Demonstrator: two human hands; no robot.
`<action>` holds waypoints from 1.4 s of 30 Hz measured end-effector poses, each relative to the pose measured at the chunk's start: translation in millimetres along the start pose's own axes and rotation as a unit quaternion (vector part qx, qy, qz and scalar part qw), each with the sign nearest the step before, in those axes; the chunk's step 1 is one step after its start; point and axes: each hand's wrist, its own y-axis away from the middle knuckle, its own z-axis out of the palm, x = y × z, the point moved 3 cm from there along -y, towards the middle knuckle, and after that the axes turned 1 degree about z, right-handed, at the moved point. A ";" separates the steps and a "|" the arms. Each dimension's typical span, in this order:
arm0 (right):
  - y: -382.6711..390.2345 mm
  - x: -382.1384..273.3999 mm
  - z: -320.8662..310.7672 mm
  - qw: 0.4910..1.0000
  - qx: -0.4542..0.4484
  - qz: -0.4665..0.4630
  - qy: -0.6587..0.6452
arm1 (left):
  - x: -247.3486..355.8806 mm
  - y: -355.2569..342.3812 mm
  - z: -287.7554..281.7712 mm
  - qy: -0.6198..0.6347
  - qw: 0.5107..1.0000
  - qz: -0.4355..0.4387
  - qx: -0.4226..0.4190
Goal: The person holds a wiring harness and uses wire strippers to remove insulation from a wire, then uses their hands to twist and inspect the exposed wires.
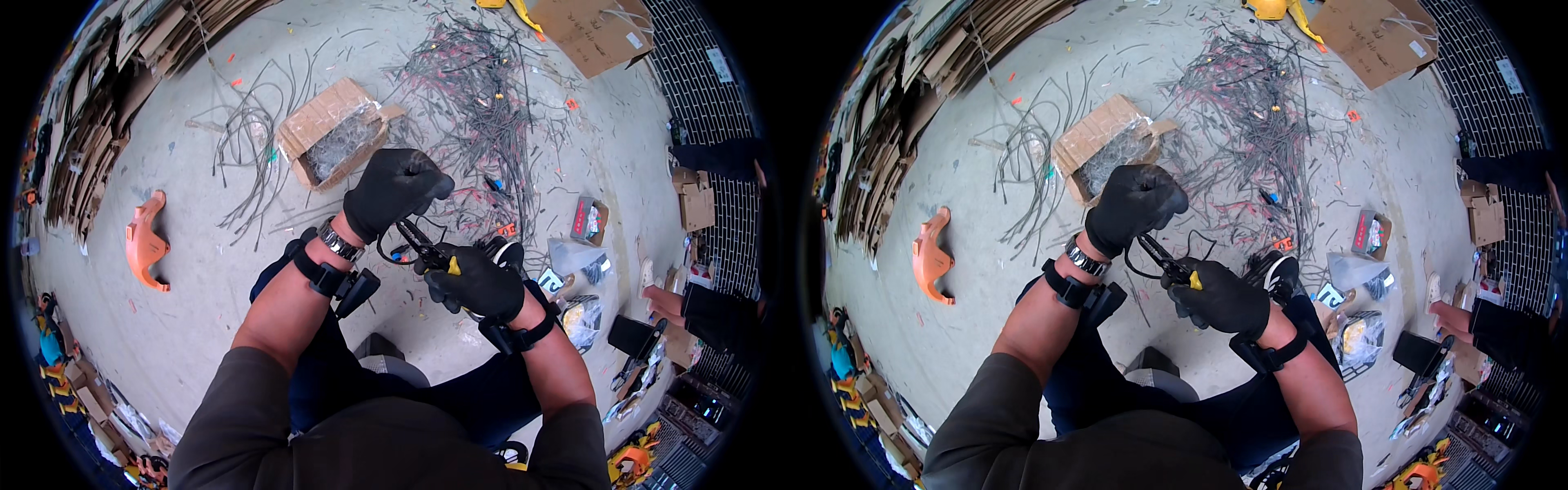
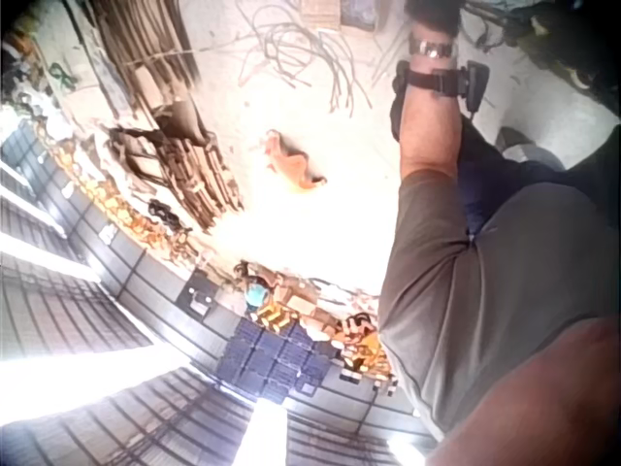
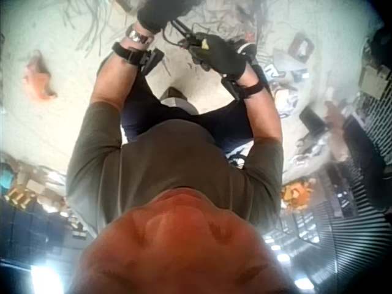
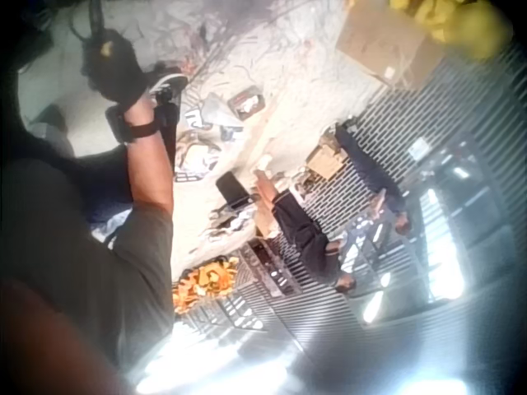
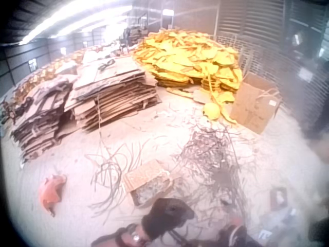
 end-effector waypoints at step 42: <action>25.5 -17.7 -43.2 0.879 0.293 -0.282 -0.249 | -14.6 5.3 42.3 0.032 0.999 -0.020 -0.015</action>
